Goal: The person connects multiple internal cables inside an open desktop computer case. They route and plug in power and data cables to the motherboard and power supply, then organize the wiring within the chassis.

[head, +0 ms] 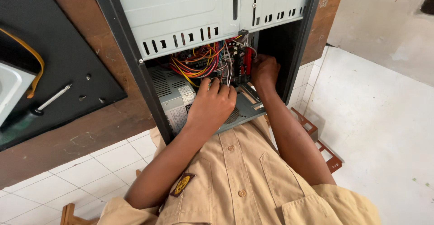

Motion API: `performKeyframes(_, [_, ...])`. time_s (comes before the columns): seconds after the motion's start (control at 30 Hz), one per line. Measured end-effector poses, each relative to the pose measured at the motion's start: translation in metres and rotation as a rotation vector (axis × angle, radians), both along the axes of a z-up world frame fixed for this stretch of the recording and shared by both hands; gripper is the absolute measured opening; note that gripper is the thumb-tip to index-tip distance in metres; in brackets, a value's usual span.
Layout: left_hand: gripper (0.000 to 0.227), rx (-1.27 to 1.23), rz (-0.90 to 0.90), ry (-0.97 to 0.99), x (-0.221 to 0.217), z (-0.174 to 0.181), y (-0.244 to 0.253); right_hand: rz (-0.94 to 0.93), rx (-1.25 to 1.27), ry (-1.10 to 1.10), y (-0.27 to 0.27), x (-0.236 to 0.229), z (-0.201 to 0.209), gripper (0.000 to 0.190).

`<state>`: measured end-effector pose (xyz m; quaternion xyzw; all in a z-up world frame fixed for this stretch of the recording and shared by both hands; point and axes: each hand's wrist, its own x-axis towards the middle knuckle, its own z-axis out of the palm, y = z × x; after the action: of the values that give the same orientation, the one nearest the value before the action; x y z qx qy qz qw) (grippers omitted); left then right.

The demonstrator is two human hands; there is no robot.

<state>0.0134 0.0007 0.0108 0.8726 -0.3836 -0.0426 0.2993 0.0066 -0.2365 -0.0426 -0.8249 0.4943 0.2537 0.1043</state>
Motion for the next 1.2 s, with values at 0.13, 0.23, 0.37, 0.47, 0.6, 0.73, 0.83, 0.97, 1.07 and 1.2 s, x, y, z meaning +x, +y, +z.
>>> performKeyframes(0.13, [0.010, 0.038, -0.019, 0.003, 0.008, 0.010, 0.004, -0.057, 0.026, -0.012, 0.000, 0.003, 0.001, 0.021])
performKeyframes(0.23, [0.013, 0.063, -0.058, 0.034, 0.010, 0.010, 0.004, 0.019, -0.006, 0.095, 0.003, 0.011, 0.002, 0.018])
performKeyframes(0.37, [0.012, 0.058, -0.050, 0.038, 0.008, 0.008, 0.003, -0.026, 0.014, 0.094, 0.006, 0.010, 0.009, 0.019])
performKeyframes(0.47, [0.012, 0.051, -0.044, 0.038, 0.006, 0.007, 0.003, 0.010, 0.007, 0.089, -0.006, -0.002, -0.005, 0.021])
performKeyframes(0.6, [0.010, 0.022, -0.010, 0.014, 0.007, 0.007, 0.003, 0.039, 0.077, 0.113, 0.003, 0.003, 0.016, 0.025])
performKeyframes(0.73, [0.007, -0.025, 0.022, 0.007, -0.003, -0.003, -0.002, 0.172, 0.068, 0.244, 0.007, -0.012, 0.061, 0.023])
performKeyframes(0.83, [0.012, -0.058, -0.016, 0.059, -0.001, 0.002, 0.000, 0.419, 0.193, 0.080, 0.032, -0.021, 0.106, 0.022])
performKeyframes(0.97, [0.025, -0.099, -0.050, 0.309, 0.005, 0.013, 0.001, 0.261, 0.510, -0.199, 0.054, -0.030, 0.146, 0.026])
performKeyframes(1.07, [0.028, -0.183, -0.003, 0.580, 0.019, 0.034, 0.003, 0.156, 0.757, -0.395, 0.048, -0.050, 0.143, 0.028])
performKeyframes(1.2, [0.027, -0.350, 0.109, 0.975, 0.031, 0.075, -0.005, 0.002, 0.957, -0.577, 0.058, -0.050, 0.154, 0.029])
